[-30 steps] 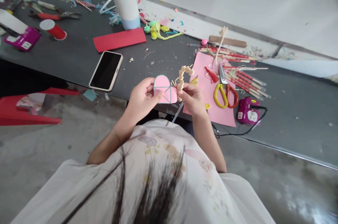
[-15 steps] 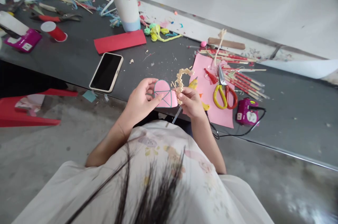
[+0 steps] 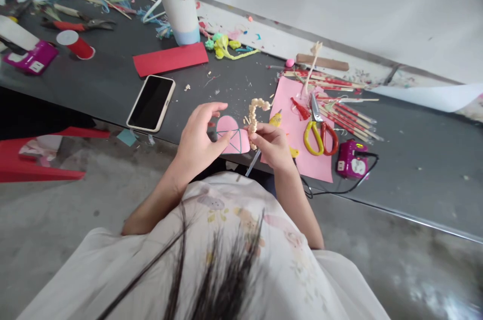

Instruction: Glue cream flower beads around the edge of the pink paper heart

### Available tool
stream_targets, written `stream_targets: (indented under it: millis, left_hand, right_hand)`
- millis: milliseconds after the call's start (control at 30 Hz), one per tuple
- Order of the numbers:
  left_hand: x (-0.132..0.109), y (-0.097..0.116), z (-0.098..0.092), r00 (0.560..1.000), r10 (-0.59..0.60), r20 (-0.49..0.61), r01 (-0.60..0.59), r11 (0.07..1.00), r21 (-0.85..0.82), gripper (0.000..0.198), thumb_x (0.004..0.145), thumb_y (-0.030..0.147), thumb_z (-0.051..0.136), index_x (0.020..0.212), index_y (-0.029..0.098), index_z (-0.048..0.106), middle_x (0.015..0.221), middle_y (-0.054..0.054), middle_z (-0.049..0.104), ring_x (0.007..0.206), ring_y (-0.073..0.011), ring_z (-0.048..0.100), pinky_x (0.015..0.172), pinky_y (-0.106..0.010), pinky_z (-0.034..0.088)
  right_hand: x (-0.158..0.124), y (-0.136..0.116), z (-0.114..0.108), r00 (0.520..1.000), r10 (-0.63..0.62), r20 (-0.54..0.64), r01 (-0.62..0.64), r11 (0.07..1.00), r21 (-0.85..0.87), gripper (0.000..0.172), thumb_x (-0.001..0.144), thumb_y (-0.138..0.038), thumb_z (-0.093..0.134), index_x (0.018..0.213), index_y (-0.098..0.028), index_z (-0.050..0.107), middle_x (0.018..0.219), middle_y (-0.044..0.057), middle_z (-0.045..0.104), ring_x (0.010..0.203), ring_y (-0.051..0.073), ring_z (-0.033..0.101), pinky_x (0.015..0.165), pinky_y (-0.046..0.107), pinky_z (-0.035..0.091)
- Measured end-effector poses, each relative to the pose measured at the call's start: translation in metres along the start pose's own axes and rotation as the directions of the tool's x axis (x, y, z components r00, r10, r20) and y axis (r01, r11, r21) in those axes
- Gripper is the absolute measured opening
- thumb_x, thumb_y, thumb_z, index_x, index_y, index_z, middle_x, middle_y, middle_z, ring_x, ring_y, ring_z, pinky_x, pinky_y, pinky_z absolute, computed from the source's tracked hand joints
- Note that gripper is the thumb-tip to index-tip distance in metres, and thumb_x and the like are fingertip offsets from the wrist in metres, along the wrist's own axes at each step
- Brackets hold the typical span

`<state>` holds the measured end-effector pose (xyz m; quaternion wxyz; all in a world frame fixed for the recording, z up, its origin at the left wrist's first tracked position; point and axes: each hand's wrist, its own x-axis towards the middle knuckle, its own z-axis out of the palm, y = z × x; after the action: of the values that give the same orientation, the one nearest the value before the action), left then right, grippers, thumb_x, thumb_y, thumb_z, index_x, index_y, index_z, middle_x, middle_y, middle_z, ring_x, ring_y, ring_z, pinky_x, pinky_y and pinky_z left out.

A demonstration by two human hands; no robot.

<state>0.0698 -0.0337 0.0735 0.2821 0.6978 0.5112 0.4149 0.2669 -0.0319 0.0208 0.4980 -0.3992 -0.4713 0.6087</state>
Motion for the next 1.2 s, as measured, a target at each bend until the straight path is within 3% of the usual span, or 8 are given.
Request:
stream_targets:
  millis: [200, 367, 500, 633, 767, 1000, 1067, 1200]
  left_hand:
    - [-0.001, -0.004, 0.013, 0.987, 0.094, -0.134, -0.071, 0.984, 0.165, 0.012, 0.081, 0.019, 0.066, 0.09, 0.027, 0.069, 0.097, -0.001, 0.067, 0.1, -0.0201, 0.06, 0.096, -0.038, 0.047]
    - [-0.003, -0.013, 0.026, 0.998, -0.052, -0.045, 0.044, 0.986, -0.163, 0.009, 0.081, 0.028, 0.07, 0.09, 0.025, 0.072, 0.098, -0.001, 0.07, 0.098, -0.0184, 0.063, 0.091, -0.034, 0.049]
    - [-0.005, -0.015, 0.033, 0.971, -0.228, 0.079, 0.234, 0.814, -0.531, 0.017, 0.082, 0.038, 0.074, 0.088, 0.023, 0.071, 0.088, 0.0, 0.071, 0.08, -0.013, 0.064, 0.075, -0.027, 0.051]
    - [-0.004, -0.013, 0.037, 0.935, -0.303, 0.183, 0.339, 0.612, -0.714, 0.025, 0.077, 0.043, 0.079, 0.08, 0.02, 0.069, 0.078, 0.001, 0.067, 0.071, -0.0099, 0.061, 0.071, -0.024, 0.051]
    - [-0.002, -0.01, 0.038, 0.903, -0.342, 0.259, 0.405, 0.478, -0.779, 0.029, 0.072, 0.043, 0.081, 0.082, 0.021, 0.066, 0.08, 0.001, 0.066, 0.074, -0.0101, 0.062, 0.073, -0.025, 0.053]
    - [0.0, -0.003, 0.034, 0.902, -0.34, 0.265, 0.409, 0.483, -0.774, 0.029, 0.079, 0.047, 0.073, 0.084, 0.022, 0.06, 0.082, 0.0, 0.069, 0.081, -0.0152, 0.069, 0.078, -0.031, 0.056]
    - [0.001, -0.002, 0.032, 0.888, -0.366, 0.278, 0.415, 0.378, -0.828, 0.025, 0.08, 0.043, 0.074, 0.084, 0.022, 0.061, 0.082, 0.001, 0.069, 0.079, -0.0128, 0.068, 0.076, -0.027, 0.056]
    - [0.002, 0.001, 0.03, 0.843, -0.386, 0.374, 0.441, 0.1, -0.892, 0.016, 0.084, 0.032, 0.072, 0.079, 0.018, 0.065, 0.074, 0.002, 0.068, 0.071, -0.0087, 0.066, 0.069, -0.02, 0.055]
  right_hand:
    - [0.0, -0.027, 0.014, 0.977, -0.19, -0.092, 0.14, 0.911, -0.388, 0.018, 0.084, -0.036, 0.071, 0.095, -0.022, 0.072, 0.09, 0.002, 0.071, 0.077, 0.012, 0.066, 0.071, 0.028, 0.057]
    - [-0.002, -0.041, 0.024, 0.923, -0.382, -0.045, 0.261, 0.709, -0.655, 0.012, 0.087, -0.027, 0.066, 0.096, -0.022, 0.07, 0.092, 0.003, 0.069, 0.077, 0.013, 0.064, 0.071, 0.029, 0.057]
    - [-0.004, -0.044, 0.029, 0.896, -0.444, 0.025, 0.314, 0.592, -0.742, 0.012, 0.088, -0.02, 0.062, 0.097, -0.021, 0.07, 0.091, 0.003, 0.068, 0.074, 0.012, 0.063, 0.068, 0.028, 0.055]
    - [-0.007, -0.046, 0.033, 0.875, -0.477, 0.083, 0.356, 0.518, -0.778, 0.014, 0.091, -0.019, 0.058, 0.1, -0.022, 0.069, 0.094, 0.004, 0.068, 0.079, 0.014, 0.064, 0.073, 0.029, 0.055]
    - [-0.01, -0.052, 0.036, 0.864, -0.483, 0.14, 0.382, 0.451, -0.807, 0.016, 0.092, -0.019, 0.056, 0.102, -0.023, 0.068, 0.097, 0.005, 0.068, 0.088, 0.017, 0.065, 0.078, 0.033, 0.054]
    - [-0.019, -0.065, 0.028, 0.869, -0.467, 0.165, 0.415, 0.506, -0.756, 0.031, 0.086, -0.031, 0.069, 0.116, -0.024, 0.065, 0.104, 0.006, 0.069, 0.089, 0.018, 0.064, 0.08, 0.034, 0.055]
    - [-0.021, -0.064, 0.022, 0.867, -0.471, 0.163, 0.427, 0.532, -0.732, 0.034, 0.086, -0.032, 0.07, 0.119, -0.026, 0.064, 0.107, 0.006, 0.068, 0.091, 0.018, 0.065, 0.081, 0.034, 0.056]
    - [-0.019, -0.057, 0.014, 0.808, -0.541, 0.233, 0.51, 0.442, -0.738, 0.03, 0.087, -0.027, 0.068, 0.117, -0.024, 0.064, 0.104, 0.006, 0.067, 0.094, 0.02, 0.065, 0.08, 0.037, 0.056]
